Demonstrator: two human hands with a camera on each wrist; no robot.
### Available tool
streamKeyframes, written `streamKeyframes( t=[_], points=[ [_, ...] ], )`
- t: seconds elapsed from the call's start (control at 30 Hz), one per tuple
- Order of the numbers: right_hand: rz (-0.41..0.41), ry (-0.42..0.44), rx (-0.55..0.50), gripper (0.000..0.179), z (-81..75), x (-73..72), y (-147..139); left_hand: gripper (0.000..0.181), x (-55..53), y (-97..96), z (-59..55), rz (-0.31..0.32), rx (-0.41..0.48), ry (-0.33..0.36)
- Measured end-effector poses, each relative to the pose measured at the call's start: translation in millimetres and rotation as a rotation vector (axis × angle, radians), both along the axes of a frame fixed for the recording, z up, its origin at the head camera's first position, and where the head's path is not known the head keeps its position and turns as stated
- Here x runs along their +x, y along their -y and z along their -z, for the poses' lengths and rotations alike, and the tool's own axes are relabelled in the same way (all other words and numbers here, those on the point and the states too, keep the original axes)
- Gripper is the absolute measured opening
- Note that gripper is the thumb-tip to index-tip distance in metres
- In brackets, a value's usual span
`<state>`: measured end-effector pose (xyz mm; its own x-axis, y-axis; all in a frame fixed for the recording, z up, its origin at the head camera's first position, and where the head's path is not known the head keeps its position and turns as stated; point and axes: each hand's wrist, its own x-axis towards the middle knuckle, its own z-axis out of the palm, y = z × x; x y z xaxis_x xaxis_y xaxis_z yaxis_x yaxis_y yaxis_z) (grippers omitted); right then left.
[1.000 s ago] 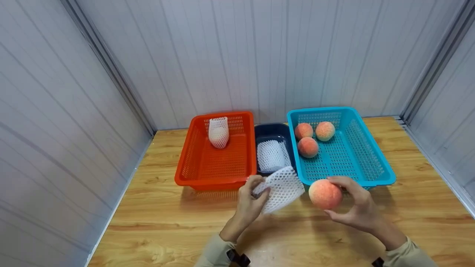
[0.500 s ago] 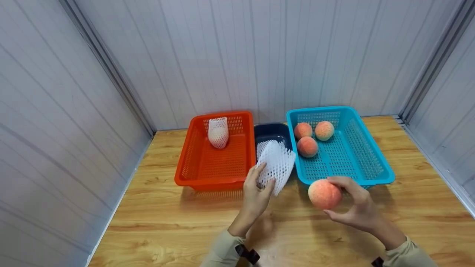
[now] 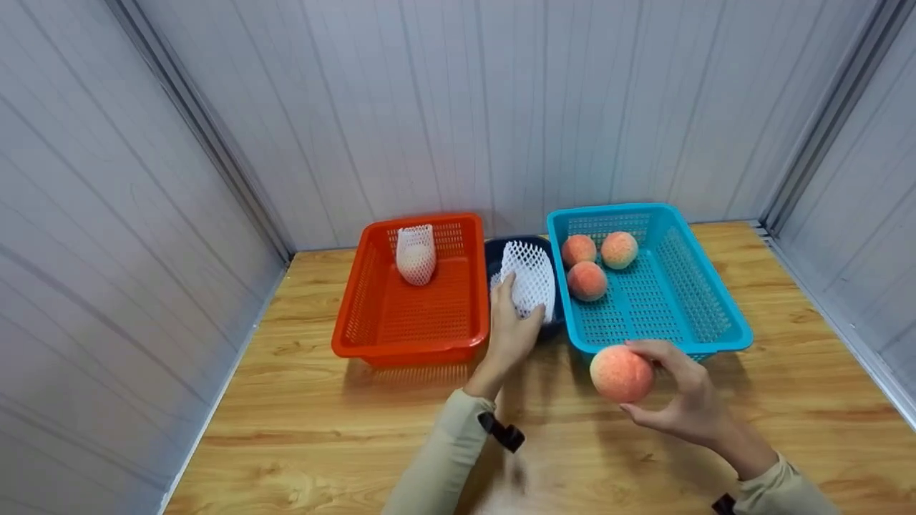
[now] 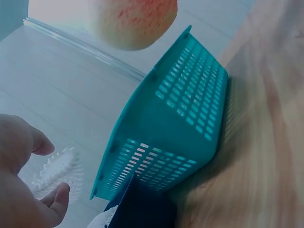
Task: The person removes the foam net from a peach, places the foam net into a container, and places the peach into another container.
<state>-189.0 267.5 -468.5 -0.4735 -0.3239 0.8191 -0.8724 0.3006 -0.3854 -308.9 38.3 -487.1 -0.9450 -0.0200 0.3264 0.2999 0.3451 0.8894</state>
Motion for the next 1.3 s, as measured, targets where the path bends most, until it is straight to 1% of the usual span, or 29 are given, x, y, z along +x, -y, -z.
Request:
streamKeyframes(
  t=[0.07, 0.17, 0.27, 0.33, 0.43, 0.53, 0.63, 0.77, 0.83, 0.9, 0.97, 1.03, 1.13, 1.17, 1.2, 1.27, 1.3],
  points=[
    [0.002, 0.005, 0.004, 0.083, -0.1, 0.5, 0, 0.070, -8.0, -3.2, -1.9, -0.006, -0.019, 0.061],
    [0.004, 0.012, 0.008, 0.082, 0.0, 0.6, 0, 0.069, -20.1, -7.1, -1.9, -0.018, -0.055, 0.124],
    [0.011, 0.018, 0.014, 0.081, 0.9, 0.5, 0, 0.068, -29.8, -9.9, 2.7, -0.022, -0.089, 0.172],
    [0.012, 0.021, 0.017, 0.079, 1.6, 0.9, 0, 0.067, -33.6, -11.4, 7.6, -0.013, -0.103, 0.207],
    [0.011, 0.016, 0.012, 0.077, 3.4, 1.2, 0, 0.065, -37.0, -13.4, 16.8, -0.001, -0.138, 0.232],
    [0.014, 0.021, 0.014, 0.078, 4.0, 1.7, -1, 0.059, -39.2, -15.2, 24.3, 0.001, -0.206, 0.224],
    [0.016, 0.017, 0.010, 0.081, 4.3, 1.1, 0, 0.052, -41.8, -17.4, 28.8, -0.035, -0.329, 0.198],
    [0.020, 0.005, 0.005, 0.082, 3.7, 0.5, 0, 0.048, -44.4, -20.3, 30.3, -0.103, -0.528, 0.173],
    [0.021, -0.008, 0.001, 0.082, 3.4, -0.1, 0, 0.045, -45.9, -20.7, 29.8, -0.130, -0.614, 0.132],
    [0.020, -0.018, -0.002, 0.082, 3.0, -0.8, 0, 0.039, -48.1, -20.1, 29.5, -0.139, -0.699, 0.065],
    [0.021, -0.025, -0.003, 0.081, 3.1, -1.4, -1, 0.032, -50.6, -19.2, 29.6, -0.133, -0.779, -0.024],
    [0.023, -0.020, -0.004, 0.081, 3.8, -1.5, -1, 0.027, -53.1, -18.6, 30.5, -0.112, -0.846, -0.109],
    [0.029, -0.009, -0.001, 0.078, 5.3, -1.5, -2, 0.029, -55.9, -18.6, 31.8, -0.068, -0.950, -0.207],
    [0.030, -0.006, 0.000, 0.077, 6.0, -1.5, -2, 0.031, -56.4, -18.8, 32.0, -0.053, -0.988, -0.229],
    [0.029, -0.004, 0.001, 0.077, 6.6, -1.5, -3, 0.034, -56.7, -19.1, 32.3, -0.033, -1.022, -0.237],
    [0.029, -0.004, 0.002, 0.075, 7.8, -1.4, -3, 0.041, -56.5, -19.8, 32.6, 0.014, -1.092, -0.225],
    [0.029, -0.004, 0.003, 0.075, 8.2, -1.5, -3, 0.043, -56.2, -20.0, 32.7, 0.043, -1.117, -0.206]
  ],
)
